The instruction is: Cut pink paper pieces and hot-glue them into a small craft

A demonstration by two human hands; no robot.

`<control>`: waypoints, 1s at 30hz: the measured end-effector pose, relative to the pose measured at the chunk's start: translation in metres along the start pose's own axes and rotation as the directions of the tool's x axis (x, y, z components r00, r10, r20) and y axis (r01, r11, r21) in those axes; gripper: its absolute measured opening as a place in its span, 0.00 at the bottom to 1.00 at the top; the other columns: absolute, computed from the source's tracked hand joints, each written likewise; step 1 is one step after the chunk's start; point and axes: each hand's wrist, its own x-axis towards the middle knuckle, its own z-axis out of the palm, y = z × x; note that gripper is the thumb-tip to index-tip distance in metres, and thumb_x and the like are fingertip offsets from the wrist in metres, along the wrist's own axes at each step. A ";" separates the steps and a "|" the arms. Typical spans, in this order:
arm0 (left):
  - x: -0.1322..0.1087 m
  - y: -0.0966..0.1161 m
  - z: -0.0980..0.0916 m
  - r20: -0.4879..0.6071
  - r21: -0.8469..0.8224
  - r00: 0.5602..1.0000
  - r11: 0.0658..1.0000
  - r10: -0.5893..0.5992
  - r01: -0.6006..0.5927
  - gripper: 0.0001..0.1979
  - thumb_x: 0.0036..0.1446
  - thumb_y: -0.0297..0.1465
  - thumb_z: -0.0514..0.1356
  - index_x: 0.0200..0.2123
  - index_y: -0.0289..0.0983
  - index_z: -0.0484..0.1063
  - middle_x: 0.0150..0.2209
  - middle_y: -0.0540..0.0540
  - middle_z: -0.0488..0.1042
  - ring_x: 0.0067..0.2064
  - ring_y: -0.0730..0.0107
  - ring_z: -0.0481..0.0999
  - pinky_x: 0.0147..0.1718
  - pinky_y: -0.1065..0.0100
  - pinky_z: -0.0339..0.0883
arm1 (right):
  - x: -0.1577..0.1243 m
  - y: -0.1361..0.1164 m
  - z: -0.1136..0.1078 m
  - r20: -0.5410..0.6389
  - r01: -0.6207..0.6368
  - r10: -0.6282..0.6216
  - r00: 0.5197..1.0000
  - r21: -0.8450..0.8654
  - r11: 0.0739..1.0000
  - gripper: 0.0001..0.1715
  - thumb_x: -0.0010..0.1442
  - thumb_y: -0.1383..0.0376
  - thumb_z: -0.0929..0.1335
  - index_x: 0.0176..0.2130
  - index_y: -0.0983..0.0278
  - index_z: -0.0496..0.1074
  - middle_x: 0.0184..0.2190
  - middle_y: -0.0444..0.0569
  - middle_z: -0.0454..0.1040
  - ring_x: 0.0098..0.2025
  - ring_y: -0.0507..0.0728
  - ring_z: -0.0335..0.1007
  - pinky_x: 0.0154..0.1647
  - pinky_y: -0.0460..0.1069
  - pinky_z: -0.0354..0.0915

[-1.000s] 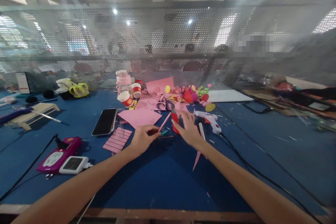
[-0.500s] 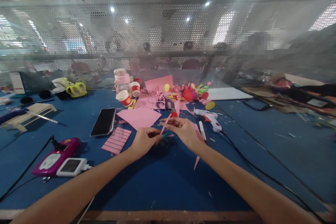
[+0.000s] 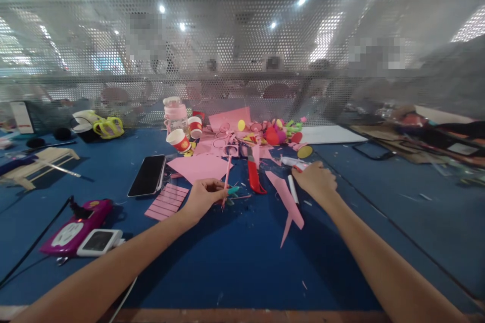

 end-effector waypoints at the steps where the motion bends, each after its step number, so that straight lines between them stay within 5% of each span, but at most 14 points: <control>1: 0.000 0.000 0.000 0.007 -0.005 1.000 1.000 0.001 -0.001 0.19 0.28 0.38 0.69 0.24 0.31 0.72 0.16 0.51 0.70 0.18 0.78 0.68 0.19 0.75 0.64 | 0.003 0.001 0.000 0.047 0.019 -0.020 0.999 0.021 1.000 0.44 0.46 0.53 0.64 0.50 0.86 0.55 0.41 0.77 0.65 0.44 0.74 0.64 0.38 0.59 0.60; 4: 0.001 -0.001 -0.002 0.032 -0.009 0.999 1.000 0.006 -0.006 0.20 0.30 0.39 0.68 0.25 0.31 0.71 0.17 0.51 0.70 0.18 0.77 0.68 0.19 0.74 0.65 | 0.006 0.002 -0.004 0.076 0.122 -0.125 0.989 0.042 0.992 0.37 0.48 0.54 0.62 0.47 0.82 0.60 0.38 0.73 0.68 0.41 0.71 0.67 0.36 0.56 0.61; 7: 0.002 -0.002 -0.002 0.043 -0.006 0.999 1.000 -0.006 0.006 0.20 0.32 0.39 0.68 0.26 0.31 0.70 0.19 0.50 0.71 0.20 0.74 0.71 0.20 0.74 0.67 | -0.002 -0.005 -0.013 -0.038 0.219 -0.217 0.975 0.041 0.975 0.27 0.52 0.53 0.58 0.40 0.74 0.66 0.35 0.67 0.70 0.41 0.68 0.66 0.35 0.55 0.61; 11: 0.002 -0.003 -0.002 0.045 -0.006 0.998 0.999 -0.033 0.033 0.19 0.34 0.38 0.67 0.27 0.32 0.69 0.20 0.52 0.69 0.23 0.71 0.74 0.21 0.72 0.70 | -0.029 -0.024 -0.025 -0.217 0.368 -0.329 0.919 0.179 0.912 0.21 0.52 0.54 0.61 0.37 0.70 0.63 0.32 0.61 0.70 0.37 0.64 0.67 0.33 0.52 0.60; 18: 0.003 -0.003 -0.002 0.065 -0.016 0.997 0.999 -0.035 0.036 0.17 0.37 0.36 0.66 0.28 0.32 0.67 0.20 0.54 0.68 0.22 0.71 0.75 0.19 0.73 0.70 | -0.077 -0.045 -0.031 -0.256 0.496 -0.425 0.868 0.444 0.746 0.19 0.49 0.52 0.64 0.34 0.62 0.55 0.24 0.49 0.70 0.26 0.59 0.69 0.25 0.48 0.60; 30: 0.005 -0.006 -0.003 0.092 0.019 0.995 0.999 -0.038 0.037 0.15 0.38 0.35 0.66 0.28 0.32 0.67 0.19 0.53 0.69 0.22 0.70 0.75 0.20 0.72 0.71 | -0.080 -0.045 -0.022 -0.300 0.575 -0.498 0.814 0.292 0.764 0.19 0.51 0.51 0.62 0.33 0.62 0.53 0.21 0.49 0.69 0.23 0.58 0.67 0.21 0.48 0.56</control>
